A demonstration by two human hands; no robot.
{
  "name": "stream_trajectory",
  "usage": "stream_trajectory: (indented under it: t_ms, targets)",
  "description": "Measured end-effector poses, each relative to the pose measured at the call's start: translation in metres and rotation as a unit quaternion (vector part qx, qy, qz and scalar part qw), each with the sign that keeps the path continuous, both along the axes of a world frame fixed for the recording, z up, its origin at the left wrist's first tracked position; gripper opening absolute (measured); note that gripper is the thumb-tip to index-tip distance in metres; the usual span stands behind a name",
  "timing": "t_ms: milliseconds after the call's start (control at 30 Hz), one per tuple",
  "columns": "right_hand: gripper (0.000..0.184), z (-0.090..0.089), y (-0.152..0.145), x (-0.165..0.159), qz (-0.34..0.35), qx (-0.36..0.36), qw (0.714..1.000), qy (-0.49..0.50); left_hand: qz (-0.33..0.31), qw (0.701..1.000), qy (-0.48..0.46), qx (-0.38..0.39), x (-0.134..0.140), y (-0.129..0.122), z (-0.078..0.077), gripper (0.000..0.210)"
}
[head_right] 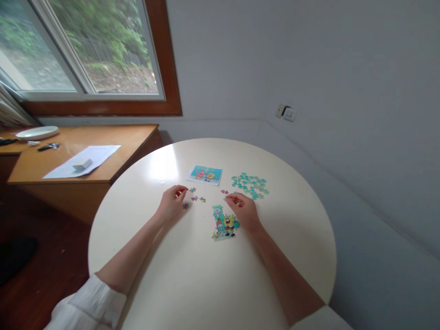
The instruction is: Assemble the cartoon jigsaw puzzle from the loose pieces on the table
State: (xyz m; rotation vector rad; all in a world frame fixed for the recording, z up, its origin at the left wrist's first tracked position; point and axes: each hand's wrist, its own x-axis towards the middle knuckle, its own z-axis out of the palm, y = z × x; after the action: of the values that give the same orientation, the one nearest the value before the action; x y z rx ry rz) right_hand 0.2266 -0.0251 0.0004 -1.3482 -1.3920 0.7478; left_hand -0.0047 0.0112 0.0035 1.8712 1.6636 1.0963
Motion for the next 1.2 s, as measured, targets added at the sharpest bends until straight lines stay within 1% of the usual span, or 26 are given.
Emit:
stream_trajectory:
  t_ms: [133, 233, 367, 500, 600, 767, 1000, 1100, 1200]
  targets:
    - [0.025, -0.001, -0.001, -0.001, 0.012, 0.008, 1.000, -0.018, -0.037, 0.999, 0.012, 0.007, 0.000, 0.001, -0.006, 0.020]
    - [0.025, 0.001, -0.003, -0.002, 0.012, 0.018, 0.999, -0.047, -0.074, 0.995, 0.061, 0.014, 0.002, -0.001, -0.010, 0.025]
    - [0.024, 0.005, -0.005, -0.002, -0.007, 0.032, 0.996, -0.082, -0.083, 0.983, 0.164, 0.018, 0.005, -0.005, -0.012, 0.031]
    - [0.024, 0.006, -0.006, -0.002, -0.020, 0.039, 0.994, -0.101, -0.093, 0.976, 0.195, 0.004, 0.006, -0.007, -0.009, 0.026]
    - [0.024, 0.004, -0.004, 0.000, -0.026, 0.038, 0.993, -0.111, -0.094, 0.977, 0.192, -0.003, 0.007, -0.007, -0.007, 0.022]
    - [0.030, -0.001, -0.002, 0.001, -0.024, 0.035, 0.992, -0.118, -0.100, 0.979, 0.177, -0.014, 0.008, -0.007, -0.006, 0.019]
    - [0.026, 0.000, -0.004, -0.003, -0.019, 0.047, 0.989, -0.136, -0.103, 0.981, 0.165, -0.019, 0.007, -0.007, -0.004, 0.017]
    - [0.025, 0.000, -0.004, -0.002, -0.020, 0.055, 0.987, -0.147, -0.103, 0.987, 0.123, -0.022, 0.006, -0.006, -0.002, 0.019]
    - [0.024, -0.001, -0.003, -0.001, -0.022, 0.062, 0.985, -0.161, -0.068, 0.996, 0.051, -0.016, 0.006, -0.003, -0.002, 0.024]
